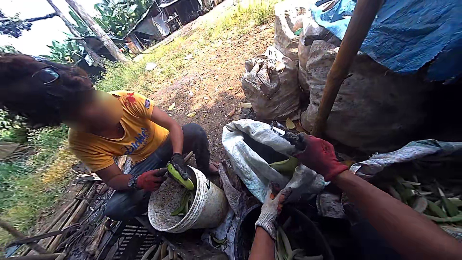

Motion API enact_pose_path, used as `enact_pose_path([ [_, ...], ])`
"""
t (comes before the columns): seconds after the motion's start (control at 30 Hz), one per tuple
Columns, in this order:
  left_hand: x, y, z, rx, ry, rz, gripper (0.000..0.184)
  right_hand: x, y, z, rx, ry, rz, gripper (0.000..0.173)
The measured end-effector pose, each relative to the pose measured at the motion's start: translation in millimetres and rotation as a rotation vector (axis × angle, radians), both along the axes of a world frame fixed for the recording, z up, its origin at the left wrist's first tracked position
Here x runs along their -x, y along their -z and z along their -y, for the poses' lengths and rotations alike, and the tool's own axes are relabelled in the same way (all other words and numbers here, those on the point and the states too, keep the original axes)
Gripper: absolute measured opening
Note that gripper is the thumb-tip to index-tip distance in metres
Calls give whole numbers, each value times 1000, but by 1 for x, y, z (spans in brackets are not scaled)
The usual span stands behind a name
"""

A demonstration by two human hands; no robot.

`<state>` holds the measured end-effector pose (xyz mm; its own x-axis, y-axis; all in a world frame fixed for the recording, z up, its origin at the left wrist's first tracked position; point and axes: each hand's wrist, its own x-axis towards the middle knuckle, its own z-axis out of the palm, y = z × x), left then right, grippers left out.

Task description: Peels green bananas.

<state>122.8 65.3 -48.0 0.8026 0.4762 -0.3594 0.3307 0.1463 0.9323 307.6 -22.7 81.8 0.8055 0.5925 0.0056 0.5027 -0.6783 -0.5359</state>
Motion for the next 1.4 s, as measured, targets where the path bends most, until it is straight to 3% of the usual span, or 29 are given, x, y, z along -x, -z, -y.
enact_pose_path([
  [0.1, -3, -15, 8, 70, -199, 154, 64, 16, 1, 17, -185, 89, 57, 45],
  [0.2, -2, -28, 21, 205, -198, 279, 58, 25, 5, 34, -301, 157, 84, 46],
  [0.33, -12, -53, 37, 531, -282, 392, 37, 74, -1, 54, -393, -33, 96, 52],
  [0.4, -4, -63, 38, 368, -425, 289, 28, 100, 9, 63, -402, -242, 7, 51],
  [0.5, 29, -44, 22, 254, -482, 159, 40, 102, 43, 69, -383, -318, -280, 55],
  [0.6, 73, -24, 10, 315, -521, 186, 38, 93, 70, 65, -169, -333, -423, 57],
  [0.73, 120, -23, 15, 349, -482, 76, 60, 115, 83, 63, 90, -453, -399, 46],
  [0.87, 143, -6, 30, 425, -328, -111, 58, 153, 101, 65, 231, -708, -354, 41],
  [1.0, 152, 3, 41, 501, -293, -148, 50, 169, 130, 70, 380, -736, -309, 38],
  [1.23, 155, 22, 42, 266, -233, -276, 63, 174, 145, 64, 519, -710, -332, 40],
  [1.4, 151, 32, 52, 175, -134, -244, 75, 158, 163, 62, 583, -636, -425, 41],
])
